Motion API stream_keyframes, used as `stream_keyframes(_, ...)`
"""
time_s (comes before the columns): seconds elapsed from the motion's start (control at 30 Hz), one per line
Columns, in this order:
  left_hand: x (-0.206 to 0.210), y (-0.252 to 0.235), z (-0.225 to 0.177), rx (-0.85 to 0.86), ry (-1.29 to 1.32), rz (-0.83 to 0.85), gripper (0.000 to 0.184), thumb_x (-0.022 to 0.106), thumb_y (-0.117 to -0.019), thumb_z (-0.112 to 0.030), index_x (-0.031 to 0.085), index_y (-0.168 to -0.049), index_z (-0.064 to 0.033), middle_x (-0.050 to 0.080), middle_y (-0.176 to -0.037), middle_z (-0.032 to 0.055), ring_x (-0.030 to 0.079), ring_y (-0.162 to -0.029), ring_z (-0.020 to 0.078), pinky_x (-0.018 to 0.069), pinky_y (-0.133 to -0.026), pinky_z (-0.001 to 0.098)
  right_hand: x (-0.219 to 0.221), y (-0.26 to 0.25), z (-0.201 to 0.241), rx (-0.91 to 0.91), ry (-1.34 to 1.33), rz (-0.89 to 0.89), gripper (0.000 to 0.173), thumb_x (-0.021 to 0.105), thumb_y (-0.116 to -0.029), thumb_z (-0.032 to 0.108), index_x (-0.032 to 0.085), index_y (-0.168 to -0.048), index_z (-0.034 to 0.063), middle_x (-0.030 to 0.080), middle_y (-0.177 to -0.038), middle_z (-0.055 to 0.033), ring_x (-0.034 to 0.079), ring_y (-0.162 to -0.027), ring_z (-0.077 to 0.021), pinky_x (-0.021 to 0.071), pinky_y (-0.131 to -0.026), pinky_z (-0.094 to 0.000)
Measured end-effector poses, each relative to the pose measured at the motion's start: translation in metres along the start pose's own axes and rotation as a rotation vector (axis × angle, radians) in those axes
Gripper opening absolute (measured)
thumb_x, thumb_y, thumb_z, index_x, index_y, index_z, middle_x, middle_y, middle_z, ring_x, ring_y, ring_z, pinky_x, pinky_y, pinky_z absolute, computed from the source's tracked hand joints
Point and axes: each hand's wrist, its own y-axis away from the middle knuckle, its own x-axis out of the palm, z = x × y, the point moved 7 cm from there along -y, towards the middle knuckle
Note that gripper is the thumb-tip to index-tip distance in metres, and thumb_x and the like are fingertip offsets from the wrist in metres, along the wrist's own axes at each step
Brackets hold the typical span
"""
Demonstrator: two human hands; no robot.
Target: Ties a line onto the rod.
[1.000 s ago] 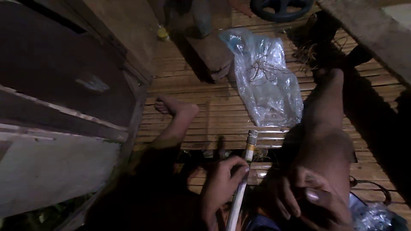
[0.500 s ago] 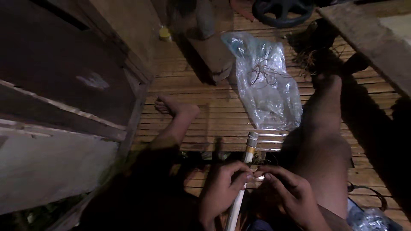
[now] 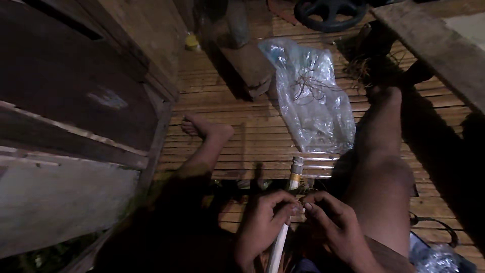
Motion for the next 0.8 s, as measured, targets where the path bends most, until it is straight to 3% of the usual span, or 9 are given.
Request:
stream_keyframes(0.13,-0.001,0.000,0.001,-0.016,0.020,-0.038,0.009,0.064,-0.0972,-0.005,0.072,-0.098,0.0008,0.071,-0.082,0.0001,0.065,-0.066,0.0013,0.0572,-0.063,0.0174,-0.002,0.002,-0.004,0.027,-0.027,0.010,0.024,0.061,-0.1010,0.011,0.065,-0.123,0.0018,0.075,-0.096,0.0041,0.063,-0.070,0.0019,0.0538,-0.062,-0.0147)
stream_keyframes(0.23,-0.001,0.000,0.000,-0.027,0.032,-0.044,0.009,0.065,-0.0968,-0.004,0.071,-0.098,0.0014,0.071,-0.083,0.0004,0.066,-0.066,0.0018,0.0579,-0.063,0.0180,-0.004,0.004,-0.010,0.028,0.226,-0.006,0.017,0.064,-0.0992,0.016,0.073,-0.109,0.0058,0.074,-0.090,0.0047,0.064,-0.071,0.0045,0.0549,-0.065,-0.0120)
stream_keyframes(0.33,0.000,0.000,-0.001,-0.040,0.036,-0.045,0.009,0.064,-0.0972,-0.004,0.071,-0.099,0.0006,0.071,-0.083,-0.0001,0.066,-0.066,0.0017,0.0578,-0.063,0.0180,-0.003,0.006,-0.008,0.037,0.592,-0.055,0.014,0.063,-0.0947,0.013,0.075,-0.100,0.0062,0.074,-0.085,-0.0033,0.069,-0.072,-0.0060,0.0581,-0.069,-0.0222)
stream_keyframes(0.4,0.000,0.000,0.000,-0.049,0.024,-0.041,0.009,0.063,-0.0976,-0.004,0.071,-0.099,-0.0001,0.071,-0.083,-0.0006,0.066,-0.067,0.0019,0.0579,-0.063,0.0183,-0.004,0.007,-0.010,0.078,0.604,-0.069,0.014,0.061,-0.0952,0.009,0.072,-0.101,0.0047,0.072,-0.085,-0.0041,0.068,-0.074,-0.0084,0.0585,-0.069,-0.0248)
stream_keyframes(0.5,0.002,0.000,0.000,-0.056,0.002,-0.033,0.010,0.063,-0.0979,-0.005,0.072,-0.099,-0.0016,0.070,-0.082,-0.0010,0.065,-0.067,0.0017,0.0570,-0.063,0.0178,-0.008,0.007,-0.014,0.119,0.257,-0.050,0.016,0.054,-0.1033,0.018,0.065,-0.104,0.0057,0.068,-0.086,0.0043,0.059,-0.067,0.0025,0.0516,-0.061,-0.0135)
stream_keyframes(0.6,0.005,0.000,0.000,-0.047,0.010,-0.024,0.009,0.065,-0.0979,-0.007,0.072,-0.099,-0.0023,0.070,-0.083,-0.0011,0.065,-0.067,0.0019,0.0574,-0.062,0.0181,-0.007,0.003,-0.012,0.281,-0.122,-0.061,0.014,0.053,-0.1040,0.013,0.065,-0.103,0.0061,0.065,-0.082,0.0029,0.054,-0.058,-0.0019,0.0468,-0.050,-0.0172)
stream_keyframes(0.8,0.006,-0.001,-0.001,-0.003,-0.005,-0.025,0.010,0.064,-0.0984,-0.008,0.073,-0.099,-0.0026,0.071,-0.086,-0.0008,0.065,-0.069,0.0014,0.0574,-0.064,0.0175,0.013,0.000,-0.017,0.505,-0.533,0.002,0.019,0.048,-0.1064,0.016,0.063,-0.099,0.0072,0.059,-0.072,0.0010,0.050,-0.053,-0.0027,0.0452,-0.049,-0.0182)
